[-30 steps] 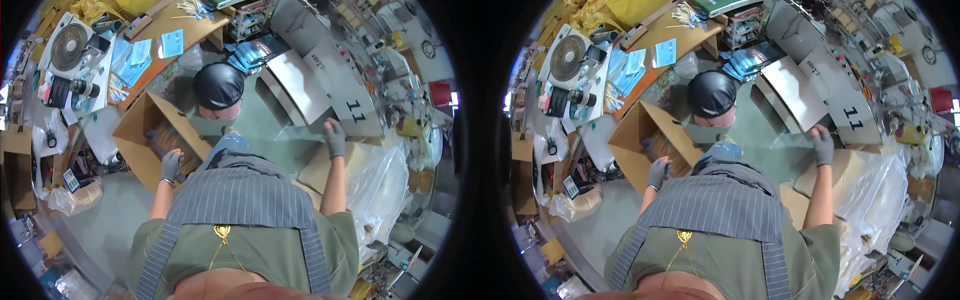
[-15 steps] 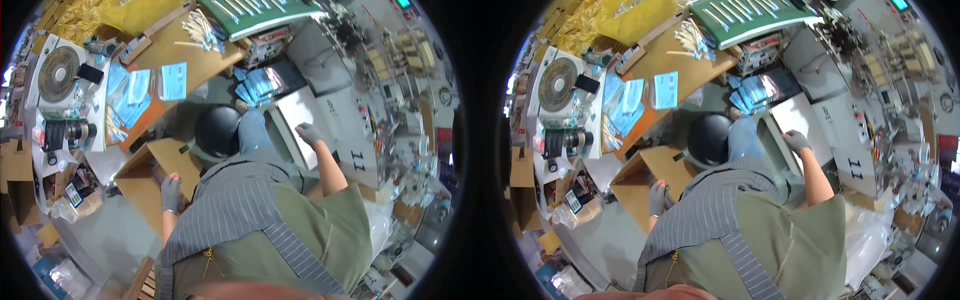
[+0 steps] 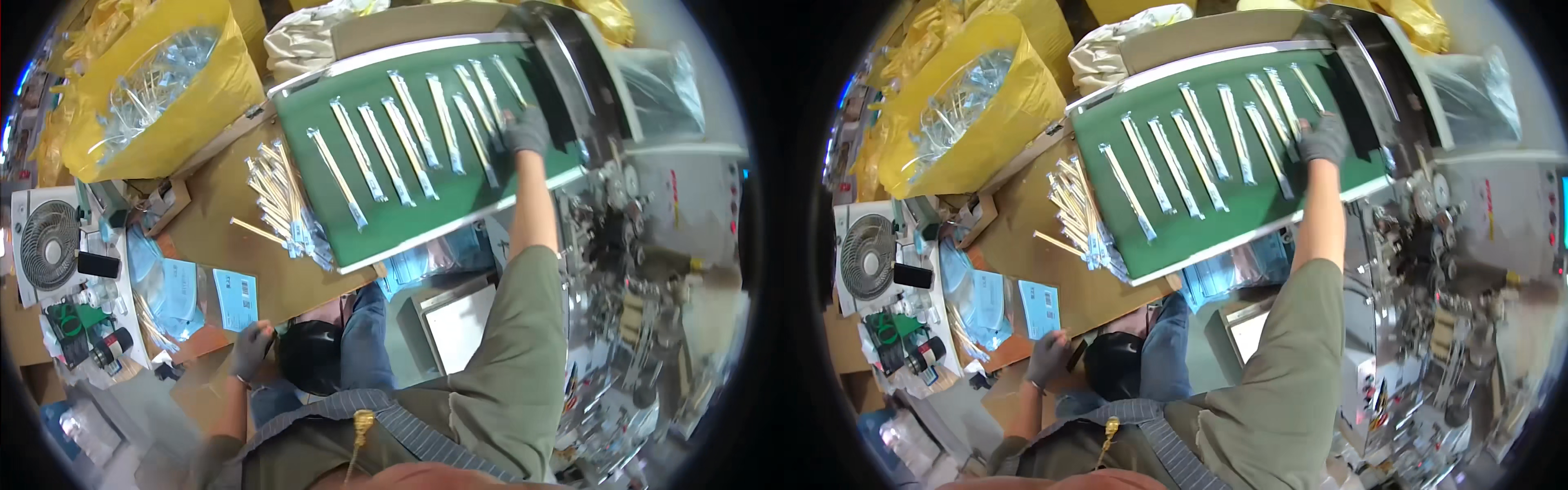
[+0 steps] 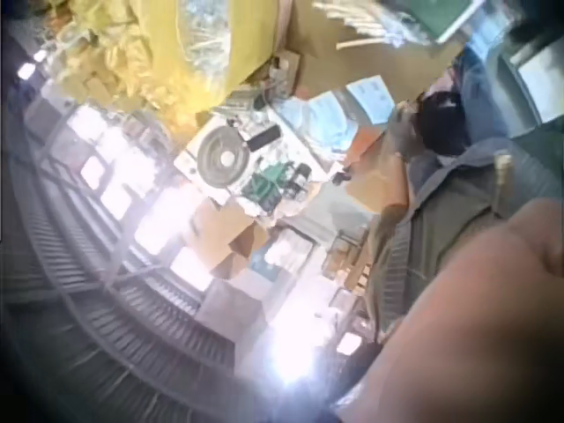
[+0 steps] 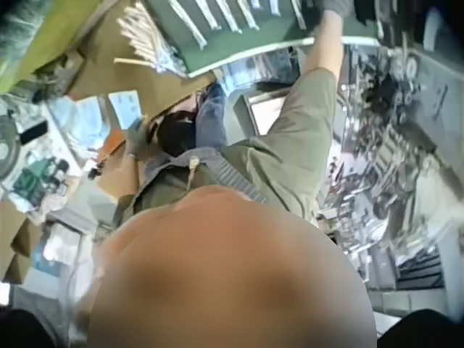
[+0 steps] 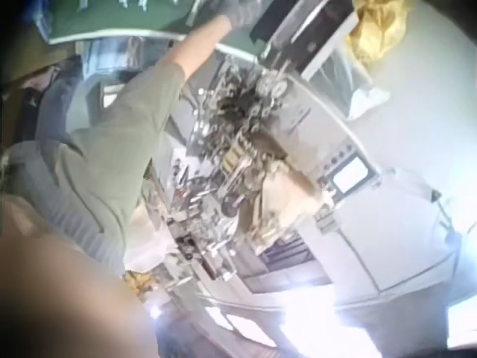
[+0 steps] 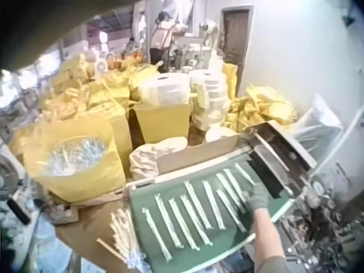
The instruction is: Packaging bundles of sticks into blue plastic bags at a manufacturing station.
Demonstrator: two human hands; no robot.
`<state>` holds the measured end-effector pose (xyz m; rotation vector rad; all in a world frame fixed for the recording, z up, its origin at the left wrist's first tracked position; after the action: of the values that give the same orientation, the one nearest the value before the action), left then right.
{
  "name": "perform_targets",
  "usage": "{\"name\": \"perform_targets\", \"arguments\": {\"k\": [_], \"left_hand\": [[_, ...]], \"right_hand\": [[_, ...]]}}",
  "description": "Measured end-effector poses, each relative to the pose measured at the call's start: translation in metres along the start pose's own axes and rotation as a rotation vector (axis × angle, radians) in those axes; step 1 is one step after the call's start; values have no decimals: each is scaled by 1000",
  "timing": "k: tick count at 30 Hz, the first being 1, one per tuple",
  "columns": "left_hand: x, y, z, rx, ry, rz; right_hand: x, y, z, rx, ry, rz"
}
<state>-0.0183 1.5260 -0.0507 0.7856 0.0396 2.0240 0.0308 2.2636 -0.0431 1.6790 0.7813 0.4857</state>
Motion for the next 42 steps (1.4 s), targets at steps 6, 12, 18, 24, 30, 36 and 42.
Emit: {"name": "perform_targets", "arguments": {"k": [6, 12, 18, 24, 30, 36, 42], "left_hand": [[75, 24, -101, 316, -253, -93], [104, 18, -199, 122, 154, 535], [125, 15, -230, 311, 33, 612], [106, 26, -193, 515, -67, 281], [45, 46, -200, 464, -164, 706], [98, 29, -231, -207, -302, 1060], [73, 28, -218, -222, -309, 895]], "right_hand": [[-84, -33, -6, -111, 113, -201], [-294, 5, 127, -37, 317, -389], [-447, -16, 197, -153, 404, -612], [-415, -115, 197, -454, -150, -716], [-430, -83, 208, -351, -64, -550], [-464, -93, 223, -342, 184, -867], [-491, -105, 277, -792, -178, -1888]]}}
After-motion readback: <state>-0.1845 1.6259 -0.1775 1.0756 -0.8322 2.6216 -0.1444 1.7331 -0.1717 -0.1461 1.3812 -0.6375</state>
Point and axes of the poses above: each hand's wrist, its own z-axis away from the middle knuckle, its own y-axis out of the back of the hand, x = y × z, the point moved 7 cm from there along -z, towards the middle knuckle, and after that the axes turned 11 degrees about y, right-handed, at the moved point
